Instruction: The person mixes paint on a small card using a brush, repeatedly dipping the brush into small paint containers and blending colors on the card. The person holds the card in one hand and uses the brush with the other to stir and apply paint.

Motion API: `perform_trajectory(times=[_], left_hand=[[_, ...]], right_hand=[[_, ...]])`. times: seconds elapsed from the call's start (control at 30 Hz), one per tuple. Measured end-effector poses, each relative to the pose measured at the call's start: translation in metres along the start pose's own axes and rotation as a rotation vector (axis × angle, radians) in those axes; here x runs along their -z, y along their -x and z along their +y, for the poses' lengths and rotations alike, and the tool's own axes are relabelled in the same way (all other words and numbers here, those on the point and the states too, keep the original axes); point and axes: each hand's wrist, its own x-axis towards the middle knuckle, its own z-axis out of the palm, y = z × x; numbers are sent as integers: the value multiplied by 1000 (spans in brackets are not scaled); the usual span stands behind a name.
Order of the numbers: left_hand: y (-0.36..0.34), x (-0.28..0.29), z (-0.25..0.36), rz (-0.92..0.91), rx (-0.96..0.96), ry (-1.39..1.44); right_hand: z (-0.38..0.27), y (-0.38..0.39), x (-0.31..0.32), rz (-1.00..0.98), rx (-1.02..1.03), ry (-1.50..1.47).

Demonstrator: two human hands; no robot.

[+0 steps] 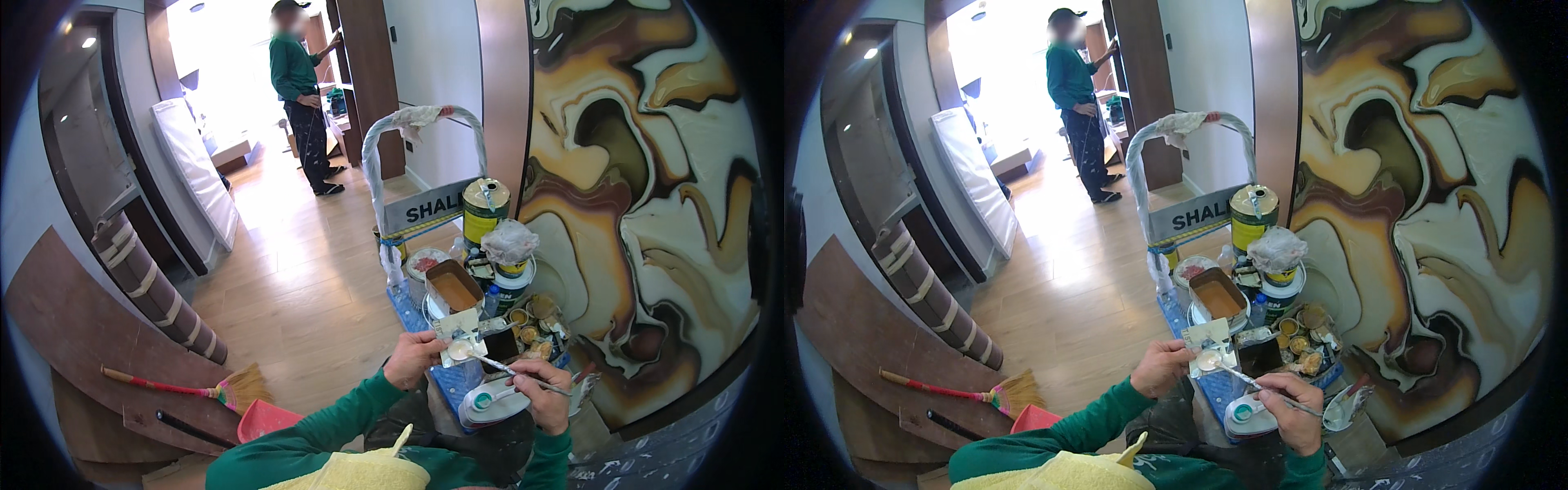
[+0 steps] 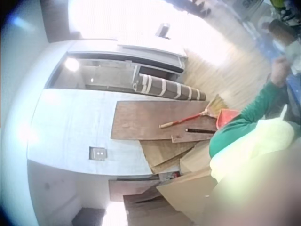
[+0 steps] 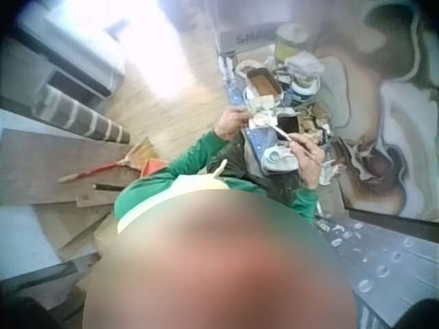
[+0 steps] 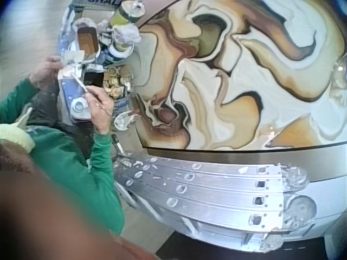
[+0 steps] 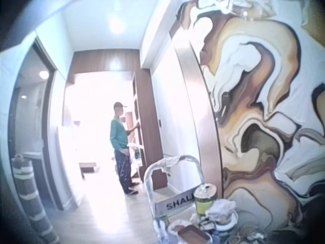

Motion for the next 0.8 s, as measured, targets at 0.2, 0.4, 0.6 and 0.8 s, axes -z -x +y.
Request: perform_trajectory(times=[0.2,0.4,0.6,0.8], left_hand=[[6,-5,18,71,-9,38],[5,-7,20,54,-6,54],[1,1,19,54,-14,52],[-5,1,18,28,6,20]], right_hand=[[-11,-12,1,-7,107,48],[-5,-25,-15,-84,72,56],[-8,-23,-3,-85,29,63],[-13,-23,0,-29,88,-24]])
